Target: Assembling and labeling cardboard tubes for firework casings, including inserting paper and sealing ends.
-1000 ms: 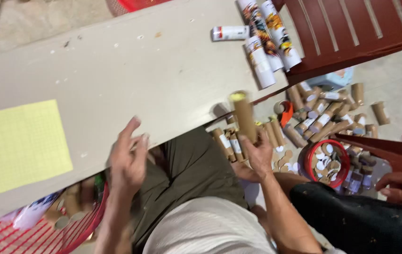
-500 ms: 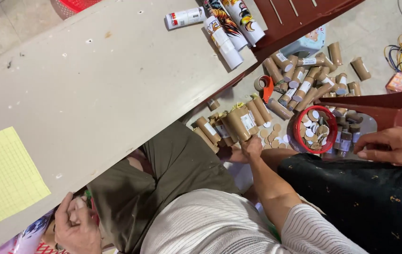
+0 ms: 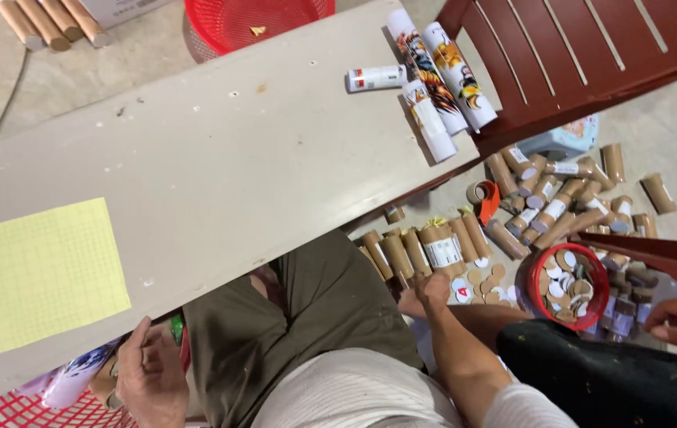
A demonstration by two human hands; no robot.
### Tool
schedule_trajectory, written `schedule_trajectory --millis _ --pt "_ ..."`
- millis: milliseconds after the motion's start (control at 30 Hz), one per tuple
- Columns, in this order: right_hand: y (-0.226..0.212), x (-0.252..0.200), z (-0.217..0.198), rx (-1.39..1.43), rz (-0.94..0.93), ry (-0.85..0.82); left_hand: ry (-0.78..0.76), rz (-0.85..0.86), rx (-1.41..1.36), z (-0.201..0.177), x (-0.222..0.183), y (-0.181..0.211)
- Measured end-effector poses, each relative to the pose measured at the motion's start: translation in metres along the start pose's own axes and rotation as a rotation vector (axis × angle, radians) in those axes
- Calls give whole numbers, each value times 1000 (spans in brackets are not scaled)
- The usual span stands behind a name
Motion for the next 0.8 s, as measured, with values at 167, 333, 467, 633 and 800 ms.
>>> schedule_trajectory --millis 167,333,467,633,800 --pt "-167 -74 -199 597 -305 381 8 -128 146 0 -9 -22" --pt "-362 -102 -295 503 -940 436 143 -304 101 -2 -59 -71" --pt "-477 -55 -213 -171 -1169 415 369 -431 34 -49 -95 -75" --pt "-518 -27 -180 -449 -1236 319 508 -651 102 -86 -172 -111" --pt "-518 37 -147 -496 -1169 456 414 -699 441 -122 -193 -130"
Point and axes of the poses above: each hand's wrist, its own x-axis towards the middle knuckle, its own z-axis out of the palm, y = z × x, the point moved 9 cm from there along x, towards the middle knuckle, and after that the axes turned 15 degrees about z, right-handed, at the moved point
